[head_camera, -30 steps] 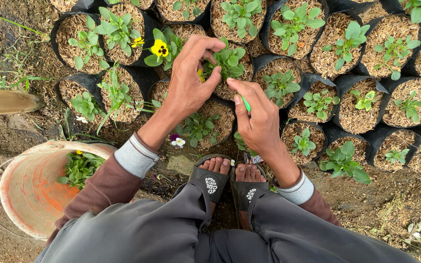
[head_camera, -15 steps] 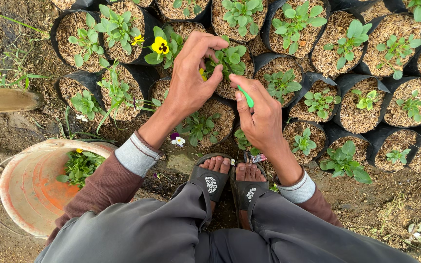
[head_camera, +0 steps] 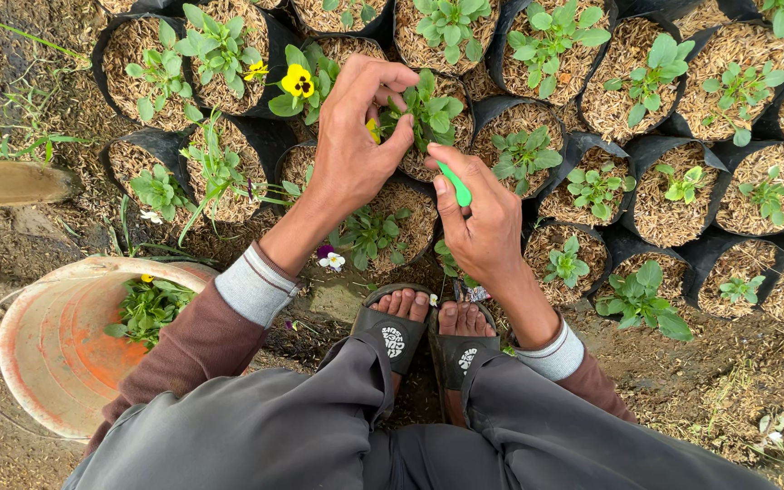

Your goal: The person uses a small green knife to cut flower stems from potted plants and places the cuttings into a nearby bucket. The person works methodically across multiple pots, trimming both yellow and purple flowers.

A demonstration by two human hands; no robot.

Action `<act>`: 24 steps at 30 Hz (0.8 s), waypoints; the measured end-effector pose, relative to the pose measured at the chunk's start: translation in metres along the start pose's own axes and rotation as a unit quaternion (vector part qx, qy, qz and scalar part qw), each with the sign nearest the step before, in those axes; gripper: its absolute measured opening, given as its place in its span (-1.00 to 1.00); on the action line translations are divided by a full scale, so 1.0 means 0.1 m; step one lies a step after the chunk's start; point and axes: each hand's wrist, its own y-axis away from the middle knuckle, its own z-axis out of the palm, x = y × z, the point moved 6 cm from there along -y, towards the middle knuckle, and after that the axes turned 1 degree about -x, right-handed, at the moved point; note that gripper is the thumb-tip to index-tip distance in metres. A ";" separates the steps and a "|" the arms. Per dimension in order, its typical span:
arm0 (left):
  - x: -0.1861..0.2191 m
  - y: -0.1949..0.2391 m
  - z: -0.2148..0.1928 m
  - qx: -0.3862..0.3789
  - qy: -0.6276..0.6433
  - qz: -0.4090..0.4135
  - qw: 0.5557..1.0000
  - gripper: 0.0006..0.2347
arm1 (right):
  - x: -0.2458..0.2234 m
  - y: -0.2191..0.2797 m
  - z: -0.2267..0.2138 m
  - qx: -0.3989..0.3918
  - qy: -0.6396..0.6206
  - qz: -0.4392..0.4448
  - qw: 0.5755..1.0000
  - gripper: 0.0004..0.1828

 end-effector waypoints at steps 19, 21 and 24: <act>0.08 0.12 0.03 0.017 0.429 -0.142 0.892 -0.71 | 0.08 0.31 -0.37 0.123 -0.224 0.039 0.966 -0.80; 0.19 0.15 0.09 0.004 0.466 -0.151 0.872 -0.72 | 0.04 0.31 -0.39 0.129 -0.260 0.044 0.956 -0.85; 0.31 0.23 0.22 -0.023 0.498 -0.187 0.846 -0.73 | -0.02 0.33 -0.40 0.132 -0.280 0.065 0.949 -0.75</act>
